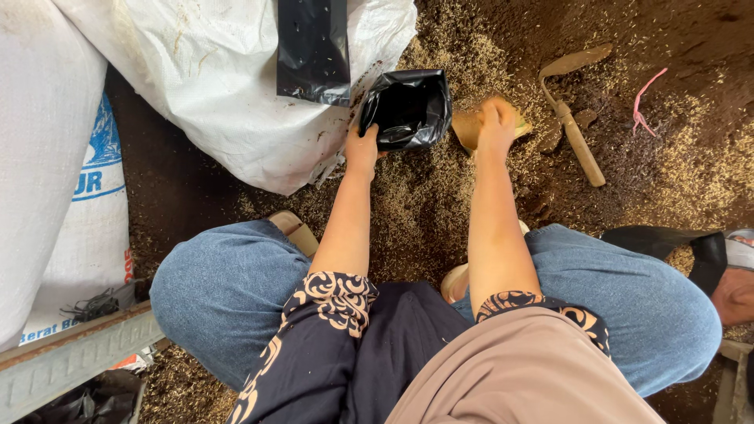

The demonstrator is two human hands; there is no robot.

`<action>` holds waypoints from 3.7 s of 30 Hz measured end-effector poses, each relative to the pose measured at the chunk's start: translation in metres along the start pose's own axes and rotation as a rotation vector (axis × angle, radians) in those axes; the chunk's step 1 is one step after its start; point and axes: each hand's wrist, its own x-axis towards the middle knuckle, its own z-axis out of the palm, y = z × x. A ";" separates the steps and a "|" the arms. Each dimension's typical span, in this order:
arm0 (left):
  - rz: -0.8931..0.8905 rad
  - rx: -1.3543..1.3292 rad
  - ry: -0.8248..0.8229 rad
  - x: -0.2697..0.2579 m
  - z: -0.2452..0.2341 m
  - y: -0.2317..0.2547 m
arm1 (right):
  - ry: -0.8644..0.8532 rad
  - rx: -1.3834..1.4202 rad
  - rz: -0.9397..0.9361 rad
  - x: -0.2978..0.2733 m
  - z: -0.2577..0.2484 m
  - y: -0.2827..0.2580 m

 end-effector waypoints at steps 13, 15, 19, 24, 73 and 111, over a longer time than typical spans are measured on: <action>-0.243 -0.079 0.254 0.000 -0.013 -0.062 | 0.118 -0.263 0.353 0.123 -0.038 0.114; -0.071 0.055 0.436 0.000 -0.015 -0.085 | 0.122 -0.294 0.394 0.124 -0.038 0.113; -0.192 0.799 0.431 -0.015 -0.005 -0.122 | 0.107 -0.412 0.295 0.106 -0.047 0.079; -0.478 0.653 0.313 -0.030 0.042 -0.147 | 0.007 -0.830 -0.101 0.055 -0.095 0.008; 0.100 1.108 -0.441 -0.063 0.169 -0.086 | -0.267 -0.540 0.369 0.056 -0.092 0.080; 0.503 0.606 -0.079 -0.066 0.045 -0.022 | -0.317 -0.487 0.442 0.004 -0.010 -0.018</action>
